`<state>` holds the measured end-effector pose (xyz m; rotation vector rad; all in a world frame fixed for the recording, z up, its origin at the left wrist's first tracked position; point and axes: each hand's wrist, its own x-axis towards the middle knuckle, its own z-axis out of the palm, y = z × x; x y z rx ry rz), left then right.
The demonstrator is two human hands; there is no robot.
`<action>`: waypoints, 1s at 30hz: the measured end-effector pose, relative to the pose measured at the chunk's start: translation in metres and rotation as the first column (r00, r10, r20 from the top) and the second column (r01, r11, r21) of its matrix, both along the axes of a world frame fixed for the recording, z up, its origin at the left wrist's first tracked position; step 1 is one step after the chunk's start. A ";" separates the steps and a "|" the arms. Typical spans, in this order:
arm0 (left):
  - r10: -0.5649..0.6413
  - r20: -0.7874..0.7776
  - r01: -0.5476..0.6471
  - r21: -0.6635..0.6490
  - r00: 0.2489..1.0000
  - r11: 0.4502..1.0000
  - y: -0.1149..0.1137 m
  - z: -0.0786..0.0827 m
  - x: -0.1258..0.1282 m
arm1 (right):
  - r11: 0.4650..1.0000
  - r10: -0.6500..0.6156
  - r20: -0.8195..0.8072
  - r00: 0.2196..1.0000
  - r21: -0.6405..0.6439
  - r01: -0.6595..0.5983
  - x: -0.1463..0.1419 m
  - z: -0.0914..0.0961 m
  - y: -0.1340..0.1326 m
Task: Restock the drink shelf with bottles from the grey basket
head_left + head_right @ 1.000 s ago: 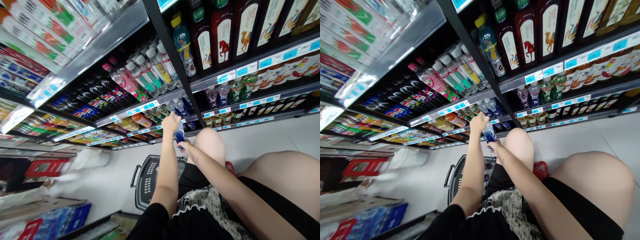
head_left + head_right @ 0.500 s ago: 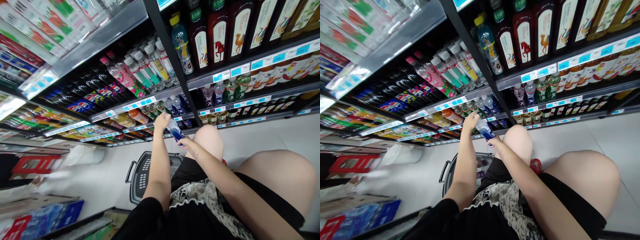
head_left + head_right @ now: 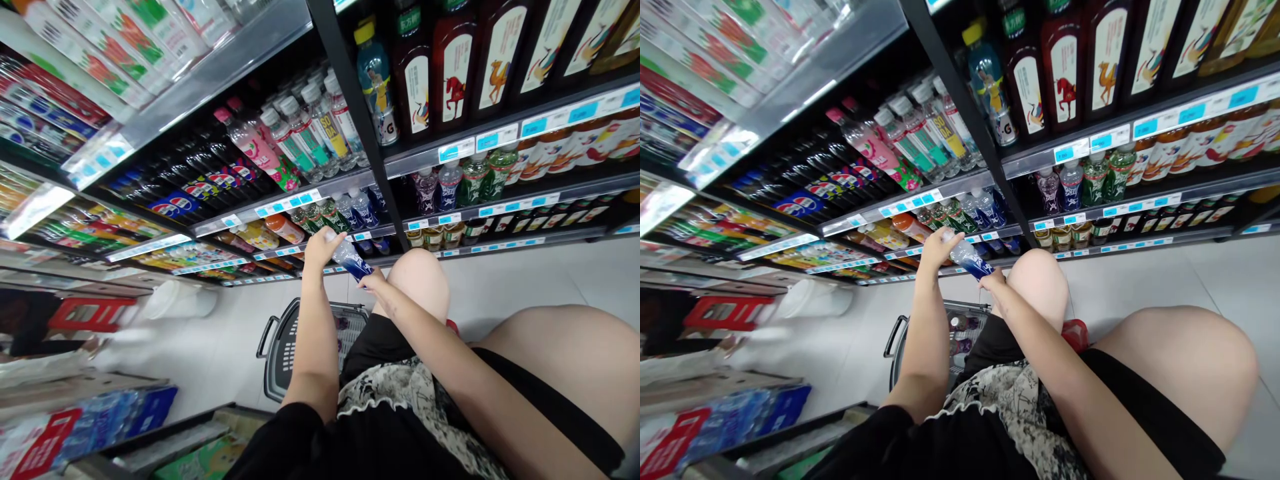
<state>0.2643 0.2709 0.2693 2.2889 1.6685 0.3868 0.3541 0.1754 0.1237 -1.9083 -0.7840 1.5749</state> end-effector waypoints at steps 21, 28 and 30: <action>0.252 -0.484 -0.237 0.091 0.838 0.967 -0.060 0.045 0.020 | 0.841 -0.502 -0.220 0.837 0.102 0.531 -0.001 -0.018 -0.004; 0.200 -0.303 -0.106 0.301 0.932 0.948 -0.082 0.024 0.032 | 0.744 -0.573 -0.359 0.737 0.149 0.651 0.003 -0.004 -0.002; 0.097 -0.256 -0.012 0.316 0.962 0.949 -0.085 0.022 0.033 | 0.693 -0.606 -0.416 0.678 0.144 0.707 0.003 -0.003 -0.001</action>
